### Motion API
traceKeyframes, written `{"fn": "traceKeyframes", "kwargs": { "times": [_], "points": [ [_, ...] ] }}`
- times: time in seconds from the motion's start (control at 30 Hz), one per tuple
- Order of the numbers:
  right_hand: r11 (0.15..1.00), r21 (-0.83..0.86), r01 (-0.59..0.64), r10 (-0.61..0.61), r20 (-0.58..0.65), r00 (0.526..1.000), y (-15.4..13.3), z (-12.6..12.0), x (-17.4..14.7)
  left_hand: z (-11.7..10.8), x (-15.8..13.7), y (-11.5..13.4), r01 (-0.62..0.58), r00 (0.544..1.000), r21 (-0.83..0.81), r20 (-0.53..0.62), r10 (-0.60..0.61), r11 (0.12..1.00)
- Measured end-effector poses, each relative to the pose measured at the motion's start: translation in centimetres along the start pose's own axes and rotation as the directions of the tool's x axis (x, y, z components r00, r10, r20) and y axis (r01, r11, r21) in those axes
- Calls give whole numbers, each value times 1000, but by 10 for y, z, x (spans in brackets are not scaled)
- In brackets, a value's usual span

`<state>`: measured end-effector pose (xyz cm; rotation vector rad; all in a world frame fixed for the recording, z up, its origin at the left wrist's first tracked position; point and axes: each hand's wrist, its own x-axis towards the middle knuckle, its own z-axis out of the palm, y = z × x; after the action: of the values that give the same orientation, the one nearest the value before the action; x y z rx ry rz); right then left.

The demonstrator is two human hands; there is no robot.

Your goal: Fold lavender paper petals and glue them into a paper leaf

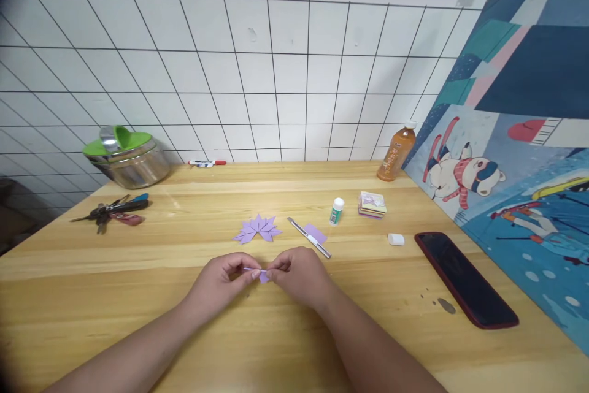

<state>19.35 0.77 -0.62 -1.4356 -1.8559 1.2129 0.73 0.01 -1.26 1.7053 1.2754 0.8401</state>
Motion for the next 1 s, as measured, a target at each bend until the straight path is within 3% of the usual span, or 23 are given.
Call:
{"fn": "traceKeyframes", "kwargs": {
  "times": [0.1,0.3,0.43,0.7,1.0],
  "points": [
    [999,-36,11,-11,-16,1000,0,0,0,0,-1,2,-26,999,38,28,25,999],
    [993,-89,72,-74,-23,997,-2,0,-2,-4,-6,11,-172,985,289,77,156,942],
    [989,-129,77,-79,-16,997,-3,0,-3,-5,-8,13,-189,982,387,76,173,902],
    [983,-171,61,-64,-13,998,-3,-1,-4,-2,-8,11,-88,996,405,30,83,910],
    [888,-436,147,-179,-33,983,-20,-1,-10,-4,-11,21,-249,968,414,127,215,876]
  ]
}}
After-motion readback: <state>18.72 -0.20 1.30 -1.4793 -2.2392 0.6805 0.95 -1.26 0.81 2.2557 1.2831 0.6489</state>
